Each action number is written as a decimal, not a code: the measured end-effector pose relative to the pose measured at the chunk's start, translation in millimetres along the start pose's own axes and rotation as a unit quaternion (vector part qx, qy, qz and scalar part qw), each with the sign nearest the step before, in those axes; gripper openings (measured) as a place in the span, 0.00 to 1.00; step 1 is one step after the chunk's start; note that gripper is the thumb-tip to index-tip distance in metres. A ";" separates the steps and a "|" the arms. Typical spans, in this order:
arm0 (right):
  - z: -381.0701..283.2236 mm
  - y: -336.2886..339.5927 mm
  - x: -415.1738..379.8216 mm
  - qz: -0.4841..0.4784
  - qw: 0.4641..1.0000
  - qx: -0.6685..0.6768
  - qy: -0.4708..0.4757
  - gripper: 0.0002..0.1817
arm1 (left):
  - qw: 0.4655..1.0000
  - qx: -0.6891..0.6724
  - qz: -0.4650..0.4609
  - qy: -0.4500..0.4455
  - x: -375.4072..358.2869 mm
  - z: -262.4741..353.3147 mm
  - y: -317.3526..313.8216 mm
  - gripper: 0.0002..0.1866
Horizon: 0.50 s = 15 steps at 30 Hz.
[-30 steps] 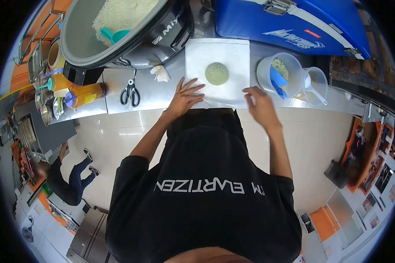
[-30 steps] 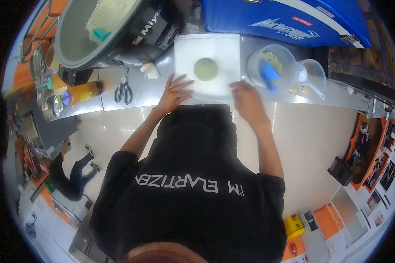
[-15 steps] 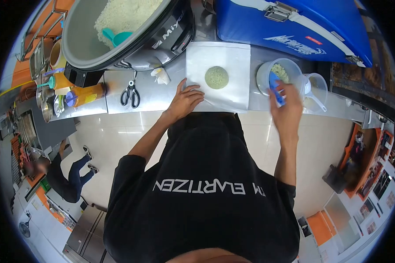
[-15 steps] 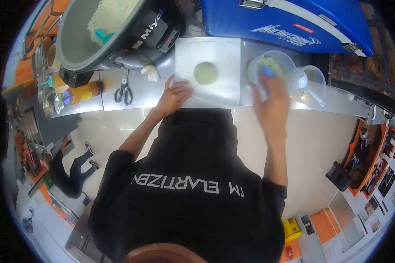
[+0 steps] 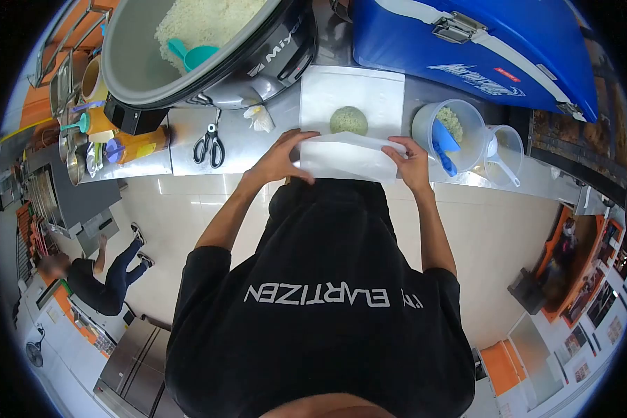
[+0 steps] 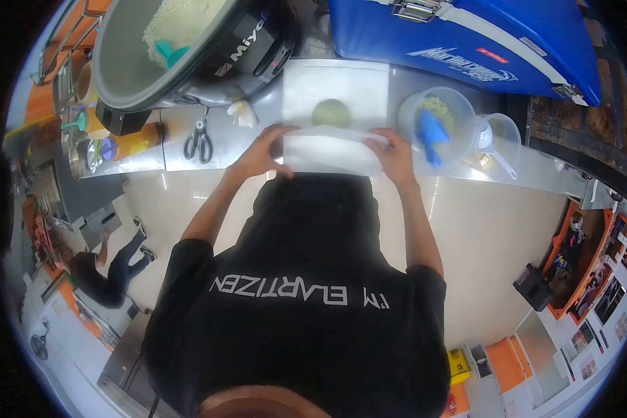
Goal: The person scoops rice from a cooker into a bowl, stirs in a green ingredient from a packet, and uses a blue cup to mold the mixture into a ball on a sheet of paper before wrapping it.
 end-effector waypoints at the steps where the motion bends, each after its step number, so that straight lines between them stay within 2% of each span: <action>1: 14.3 -2.1 1.8 0.014 0.995 0.082 -0.053 0.18 | 0.997 -0.057 0.027 0.040 -1.9 -10.8 -1.2 0.21; 2: 11.1 -6.5 4.0 0.012 0.995 0.082 -0.052 0.18 | 0.989 -0.081 0.017 0.119 0.0 -34.5 -9.5 0.15; 3: 4.2 -7.7 6.0 0.047 0.993 0.103 -0.020 0.18 | 0.989 -0.081 0.019 0.119 5.3 -47.3 -15.2 0.15; 5: 9.5 -8.6 11.5 0.084 0.989 0.122 0.010 0.19 | 0.914 -0.330 0.102 0.214 13.5 -62.5 -19.8 0.11; 6: 22.2 -12.3 18.3 0.109 0.982 0.150 0.024 0.19 | 0.897 -0.372 0.133 0.198 18.8 -49.8 -21.2 0.15; 8: 25.4 -12.6 22.7 0.133 0.974 0.179 0.040 0.19 | 0.900 -0.360 0.157 0.191 24.9 -56.5 -24.7 0.16; 10: 37.9 -12.5 23.8 0.144 0.982 0.115 -0.050 0.19 | 0.902 -0.346 0.182 0.182 26.5 -65.6 -22.8 0.18; 12: 34.0 -14.0 25.5 0.169 0.976 0.137 -0.027 0.19 | 0.935 -0.225 0.188 0.199 23.2 -76.3 -20.4 0.21; 15: 32.6 -16.0 28.1 0.197 0.969 0.149 -0.002 0.20 | 0.924 -0.235 0.246 0.172 25.4 -67.0 -16.4 0.23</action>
Point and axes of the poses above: each hand's wrist, its own x-axis towards the middle knuckle, its own y-axis out of the back of the hand, z = x × y, the point moved 7 cm from there along x, towards the middle knuckle, and after that the axes turned 1 degree about y, right-handed, at the moved point
